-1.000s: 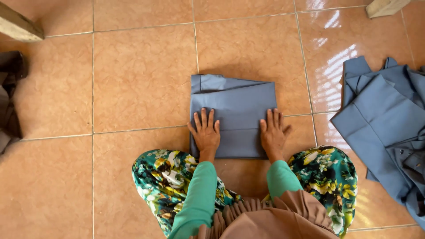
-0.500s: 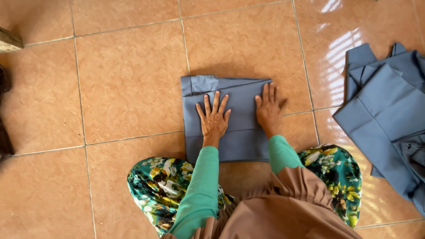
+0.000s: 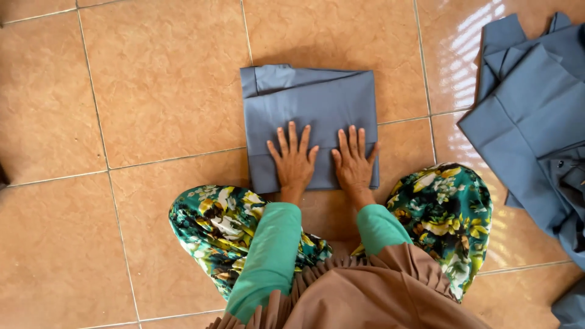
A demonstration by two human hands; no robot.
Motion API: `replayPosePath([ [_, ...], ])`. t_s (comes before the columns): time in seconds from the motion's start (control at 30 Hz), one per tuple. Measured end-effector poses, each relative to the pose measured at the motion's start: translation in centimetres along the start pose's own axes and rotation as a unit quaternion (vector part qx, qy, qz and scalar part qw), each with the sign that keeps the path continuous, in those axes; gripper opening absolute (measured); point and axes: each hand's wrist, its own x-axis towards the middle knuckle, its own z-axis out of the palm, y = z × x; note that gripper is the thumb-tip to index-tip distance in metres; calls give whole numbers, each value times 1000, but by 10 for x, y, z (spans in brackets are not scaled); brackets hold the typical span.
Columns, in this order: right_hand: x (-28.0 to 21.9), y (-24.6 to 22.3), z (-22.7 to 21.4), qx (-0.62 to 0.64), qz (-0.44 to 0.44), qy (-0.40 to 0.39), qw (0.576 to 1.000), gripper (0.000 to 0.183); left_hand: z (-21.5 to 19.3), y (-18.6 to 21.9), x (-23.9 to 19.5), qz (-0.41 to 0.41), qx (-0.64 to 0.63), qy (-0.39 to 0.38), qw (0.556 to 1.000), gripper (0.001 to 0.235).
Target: The person sits on a tiled floor and folds several pairs of grey trousers one by one. They smooth each pair, fold the legs together, fold the garment in half, and then fold it into a compact rectangle before placing it on a growing stack.
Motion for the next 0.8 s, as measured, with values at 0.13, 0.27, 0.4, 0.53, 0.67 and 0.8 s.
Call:
replayPosePath([
  [0.13, -6, 27, 0, -4, 17, -26, 1000, 59, 12, -39, -9, -102, 39, 8, 994, 56],
  [0.27, 3, 30, -5, 34, 34, -69, 996, 59, 49, -82, -22, -274, -154, -7, 949, 69],
  [0.4, 9, 35, -17, 37, 27, -109, 993, 59, 38, -92, -40, -292, -281, -32, 914, 88],
  [0.53, 5, 33, -42, 66, 42, -205, 976, 84, 90, -112, -48, -390, -394, -121, 824, 108],
  [0.67, -25, 23, -69, 70, -1, -330, 941, 127, 53, -106, -33, -473, -524, -223, 673, 123],
  [0.8, -20, 19, -84, 62, -4, -330, 942, 126, -83, -61, -31, -509, -672, -206, 497, 111],
])
